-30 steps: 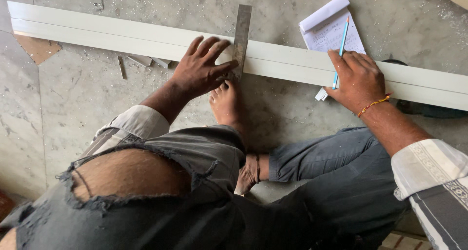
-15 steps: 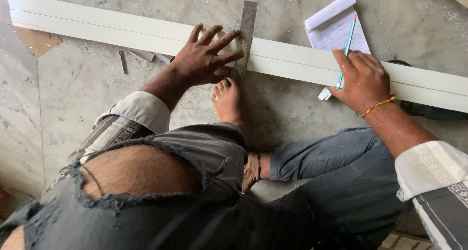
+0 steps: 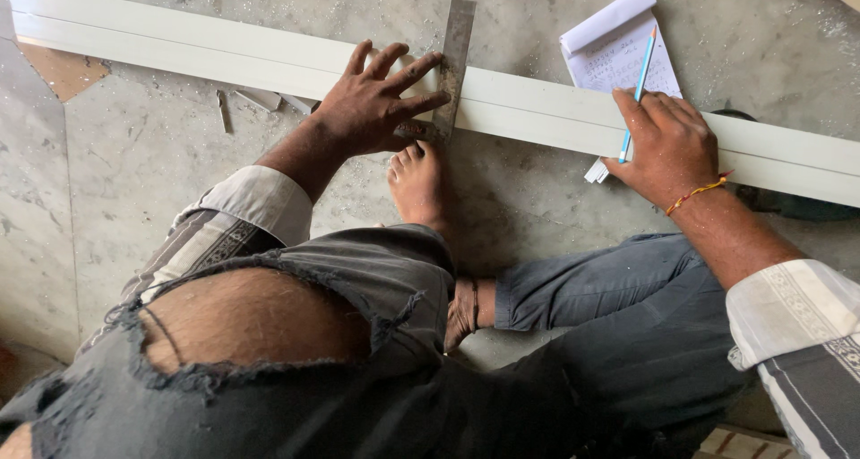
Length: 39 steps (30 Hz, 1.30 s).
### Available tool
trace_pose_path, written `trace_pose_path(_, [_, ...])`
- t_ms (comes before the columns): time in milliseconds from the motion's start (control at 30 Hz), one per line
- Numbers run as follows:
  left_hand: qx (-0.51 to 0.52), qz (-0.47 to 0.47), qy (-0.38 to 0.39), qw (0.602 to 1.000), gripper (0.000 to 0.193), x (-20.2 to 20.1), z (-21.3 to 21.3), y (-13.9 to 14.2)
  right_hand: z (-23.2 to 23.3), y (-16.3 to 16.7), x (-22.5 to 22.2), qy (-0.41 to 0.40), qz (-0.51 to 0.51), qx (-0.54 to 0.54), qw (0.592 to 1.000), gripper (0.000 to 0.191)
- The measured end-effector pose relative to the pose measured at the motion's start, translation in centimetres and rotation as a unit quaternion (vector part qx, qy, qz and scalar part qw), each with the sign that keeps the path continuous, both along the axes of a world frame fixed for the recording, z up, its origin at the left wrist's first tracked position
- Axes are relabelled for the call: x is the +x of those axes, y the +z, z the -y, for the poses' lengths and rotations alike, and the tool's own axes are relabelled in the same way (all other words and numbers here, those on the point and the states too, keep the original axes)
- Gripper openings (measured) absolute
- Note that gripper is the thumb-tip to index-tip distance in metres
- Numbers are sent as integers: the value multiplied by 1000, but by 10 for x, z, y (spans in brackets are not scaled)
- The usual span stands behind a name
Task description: The person sits on the floor and uses a metal square and a pencil to mark measurements on a long white wooden plank. They align the square, draw lines, and then flip the plank to mark the other side.
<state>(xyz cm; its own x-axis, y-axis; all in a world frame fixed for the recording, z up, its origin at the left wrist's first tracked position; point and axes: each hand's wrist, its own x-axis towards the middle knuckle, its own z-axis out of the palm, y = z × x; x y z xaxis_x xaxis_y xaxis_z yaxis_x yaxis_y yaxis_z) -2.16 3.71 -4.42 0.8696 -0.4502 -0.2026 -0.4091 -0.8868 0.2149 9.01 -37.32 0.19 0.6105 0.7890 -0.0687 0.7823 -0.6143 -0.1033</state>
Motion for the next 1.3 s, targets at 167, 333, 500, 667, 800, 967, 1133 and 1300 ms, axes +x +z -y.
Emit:
trace_pose_path(167, [3, -7, 5, 1000, 73, 1, 1, -1, -6, 6, 0, -4, -9, -4, 1000, 76])
trace_pose_path(333, [-22, -5, 19, 1000, 72, 2, 1, -4, -18, 29, -1, -13, -29, 46, 998, 85])
trace_pose_path(500, [-2, -4, 15, 1000, 74, 2, 2, -4, -50, 38, -33, -112, -116, 262, 952, 28])
trace_pose_path(667, [3, -7, 17, 1000, 75, 2, 3, -1, -102, 21, -55, -215, -189, 336, 897, 23])
trace_pose_path(800, [-10, -9, 21, 1000, 73, 0, 3, 1, -133, 8, -57, -195, -172, 339, 904, 21])
trace_pose_path(967, [-12, -4, 25, 1000, 73, 0, 3, -2, -148, 6, -70, -129, -186, 289, 930, 30])
trace_pose_path(1133, [-15, -2, 24, 1000, 72, 0, 4, -4, -121, 26, -100, -97, -251, 240, 933, 18])
trace_pose_path(1300, [-17, -7, 27, 999, 73, 0, 4, -1, -119, 13, -76, -138, -178, 283, 932, 21])
